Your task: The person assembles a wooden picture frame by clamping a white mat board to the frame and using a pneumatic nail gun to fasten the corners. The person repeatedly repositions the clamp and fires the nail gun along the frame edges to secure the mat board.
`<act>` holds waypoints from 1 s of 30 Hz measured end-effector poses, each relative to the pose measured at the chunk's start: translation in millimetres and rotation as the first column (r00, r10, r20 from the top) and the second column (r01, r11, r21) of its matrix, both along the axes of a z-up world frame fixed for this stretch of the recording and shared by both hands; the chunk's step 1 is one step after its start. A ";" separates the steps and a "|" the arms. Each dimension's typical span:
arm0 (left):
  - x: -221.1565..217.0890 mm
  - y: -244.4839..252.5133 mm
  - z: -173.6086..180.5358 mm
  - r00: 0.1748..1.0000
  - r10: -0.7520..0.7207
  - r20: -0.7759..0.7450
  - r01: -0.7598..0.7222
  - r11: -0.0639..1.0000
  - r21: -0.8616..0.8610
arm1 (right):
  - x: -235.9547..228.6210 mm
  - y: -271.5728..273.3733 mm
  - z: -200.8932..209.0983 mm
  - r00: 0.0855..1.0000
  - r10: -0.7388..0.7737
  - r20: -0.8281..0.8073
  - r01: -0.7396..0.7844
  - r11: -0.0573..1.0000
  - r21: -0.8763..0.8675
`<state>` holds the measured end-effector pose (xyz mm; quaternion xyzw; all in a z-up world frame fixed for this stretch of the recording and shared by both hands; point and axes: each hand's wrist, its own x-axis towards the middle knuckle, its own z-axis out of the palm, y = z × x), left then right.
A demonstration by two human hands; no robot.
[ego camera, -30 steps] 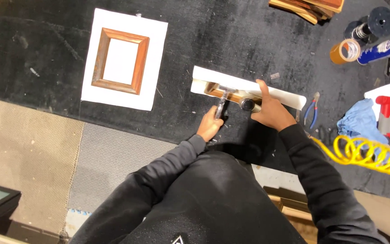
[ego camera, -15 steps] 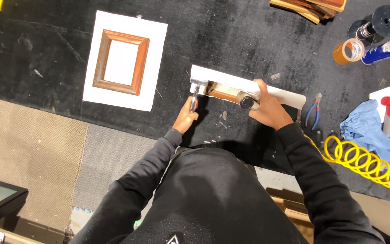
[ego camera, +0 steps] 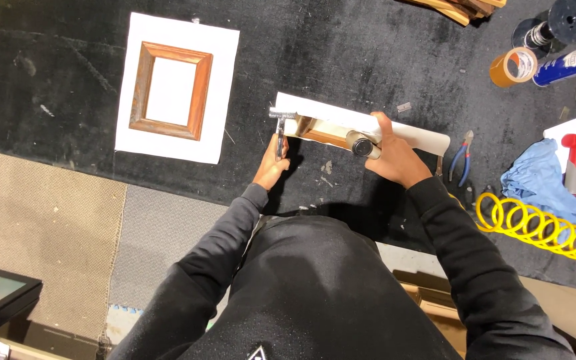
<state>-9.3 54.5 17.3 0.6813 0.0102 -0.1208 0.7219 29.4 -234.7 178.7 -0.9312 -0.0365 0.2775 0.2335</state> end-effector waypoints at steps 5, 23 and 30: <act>2.9 6.8 8.7 1.000 -0.014 0.003 0.014 0.999 0.033 | 1.0 -1.7 -1.2 1.000 -0.006 -0.010 0.006 1.000 -0.002; 16.3 12.0 1.6 0.996 -0.050 0.073 0.039 0.989 0.146 | -1.9 0.1 5.4 0.999 -0.034 -0.012 0.033 0.999 -0.009; 18.7 21.7 -38.0 0.988 -0.054 0.144 0.008 0.952 0.305 | 1.2 0.1 4.3 1.000 -0.011 0.013 0.011 1.000 -0.011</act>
